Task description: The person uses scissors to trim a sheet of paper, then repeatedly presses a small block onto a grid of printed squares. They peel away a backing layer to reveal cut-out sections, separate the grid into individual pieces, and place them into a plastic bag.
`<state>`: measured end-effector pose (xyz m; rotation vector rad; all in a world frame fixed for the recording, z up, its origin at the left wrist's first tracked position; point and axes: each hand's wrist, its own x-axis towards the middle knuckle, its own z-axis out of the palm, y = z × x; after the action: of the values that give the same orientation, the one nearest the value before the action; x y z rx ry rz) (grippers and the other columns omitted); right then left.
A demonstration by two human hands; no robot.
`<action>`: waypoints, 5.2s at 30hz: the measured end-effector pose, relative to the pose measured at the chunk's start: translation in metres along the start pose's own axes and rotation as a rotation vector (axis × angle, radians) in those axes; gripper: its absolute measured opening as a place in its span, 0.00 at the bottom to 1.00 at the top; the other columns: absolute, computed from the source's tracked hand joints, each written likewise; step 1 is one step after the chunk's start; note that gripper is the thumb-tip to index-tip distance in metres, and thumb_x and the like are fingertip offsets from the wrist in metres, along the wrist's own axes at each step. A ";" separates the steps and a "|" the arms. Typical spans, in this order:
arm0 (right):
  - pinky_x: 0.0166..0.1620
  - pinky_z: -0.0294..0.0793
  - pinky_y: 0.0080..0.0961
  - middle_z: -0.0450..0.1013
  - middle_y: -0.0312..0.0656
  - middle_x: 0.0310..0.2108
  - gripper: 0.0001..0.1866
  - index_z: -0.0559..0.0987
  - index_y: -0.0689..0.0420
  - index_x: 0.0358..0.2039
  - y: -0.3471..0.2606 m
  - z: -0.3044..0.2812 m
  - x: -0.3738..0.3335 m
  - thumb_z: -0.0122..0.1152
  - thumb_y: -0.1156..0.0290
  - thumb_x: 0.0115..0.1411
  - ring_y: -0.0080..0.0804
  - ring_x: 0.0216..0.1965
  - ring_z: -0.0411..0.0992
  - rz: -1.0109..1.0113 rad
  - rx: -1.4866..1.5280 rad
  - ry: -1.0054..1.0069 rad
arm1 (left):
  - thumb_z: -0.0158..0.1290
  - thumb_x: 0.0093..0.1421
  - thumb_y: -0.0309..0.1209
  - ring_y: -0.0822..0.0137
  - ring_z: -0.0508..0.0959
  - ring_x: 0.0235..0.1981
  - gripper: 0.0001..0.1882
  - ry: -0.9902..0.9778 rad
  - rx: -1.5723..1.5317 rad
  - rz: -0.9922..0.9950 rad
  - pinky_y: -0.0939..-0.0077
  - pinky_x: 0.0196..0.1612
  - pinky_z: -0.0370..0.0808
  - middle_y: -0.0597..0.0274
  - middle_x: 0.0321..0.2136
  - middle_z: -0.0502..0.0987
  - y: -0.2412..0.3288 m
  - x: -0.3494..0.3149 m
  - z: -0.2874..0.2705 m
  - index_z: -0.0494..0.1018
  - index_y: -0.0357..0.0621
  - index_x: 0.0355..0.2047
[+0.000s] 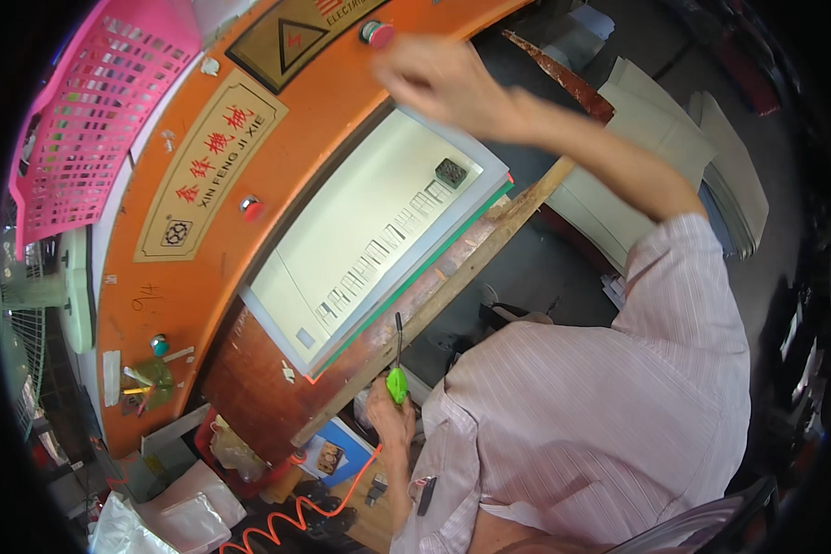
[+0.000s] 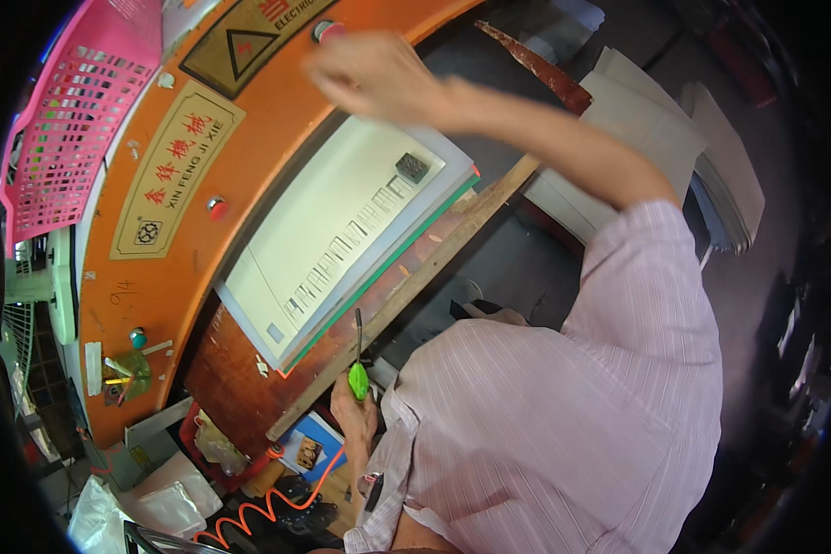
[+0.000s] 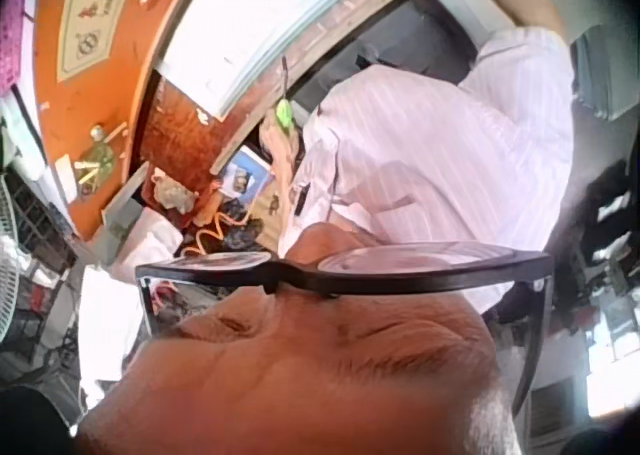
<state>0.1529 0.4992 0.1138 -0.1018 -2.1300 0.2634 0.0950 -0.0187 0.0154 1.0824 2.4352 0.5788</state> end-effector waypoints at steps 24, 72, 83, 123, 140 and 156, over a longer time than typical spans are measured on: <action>0.35 0.75 0.50 0.77 0.51 0.25 0.07 0.80 0.59 0.24 -0.113 0.049 -0.225 0.66 0.71 0.54 0.53 0.32 0.79 0.531 0.093 -0.803 | 0.61 0.52 0.22 0.34 0.80 0.42 0.22 -0.293 0.206 0.003 0.46 0.46 0.76 0.37 0.39 0.81 0.001 0.039 -0.027 0.76 0.39 0.49; 0.39 0.79 0.30 0.79 0.44 0.35 0.11 0.82 0.57 0.45 -0.127 -0.030 -0.255 0.65 0.67 0.66 0.35 0.35 0.80 1.177 -0.060 0.092 | 0.60 0.58 0.29 0.34 0.82 0.40 0.11 -0.588 0.182 0.193 0.43 0.48 0.77 0.33 0.34 0.82 -0.047 0.109 -0.039 0.82 0.39 0.41; 0.41 0.79 0.31 0.79 0.45 0.36 0.08 0.82 0.63 0.44 -0.091 -0.031 -0.265 0.65 0.74 0.65 0.36 0.37 0.80 1.088 -0.021 0.046 | 0.62 0.56 0.25 0.33 0.81 0.42 0.20 -0.405 0.168 0.278 0.43 0.49 0.77 0.33 0.36 0.82 0.018 0.108 -0.014 0.79 0.40 0.50; 0.45 0.80 0.50 0.82 0.55 0.42 0.23 0.82 0.58 0.50 0.258 -0.054 -0.255 0.62 0.50 0.69 0.58 0.40 0.81 0.842 -0.663 -0.298 | 0.59 0.48 0.19 0.37 0.73 0.46 0.25 -0.070 0.196 0.060 0.47 0.50 0.71 0.43 0.43 0.76 0.025 0.067 0.011 0.76 0.39 0.50; 0.53 0.77 0.31 0.76 0.48 0.51 0.18 0.78 0.65 0.56 0.104 0.043 -0.201 0.62 0.67 0.73 0.37 0.50 0.77 0.699 0.144 -0.312 | 0.60 0.46 0.18 0.42 0.74 0.50 0.26 0.391 0.204 -0.354 0.51 0.54 0.71 0.46 0.45 0.75 -0.012 -0.023 -0.003 0.74 0.39 0.49; 0.66 0.65 0.44 0.71 0.62 0.61 0.30 0.72 0.71 0.62 -0.034 0.059 -0.168 0.61 0.59 0.71 0.58 0.61 0.69 0.619 -0.145 -0.618 | 0.64 0.55 0.29 0.38 0.83 0.44 0.23 0.581 0.579 -0.815 0.45 0.44 0.81 0.42 0.46 0.79 -0.345 -0.085 -0.188 0.72 0.42 0.51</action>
<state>0.1956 0.4278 -0.0472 -0.8684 -2.6807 0.5544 -0.1559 -0.3326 0.0080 -0.0397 3.3273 -0.1263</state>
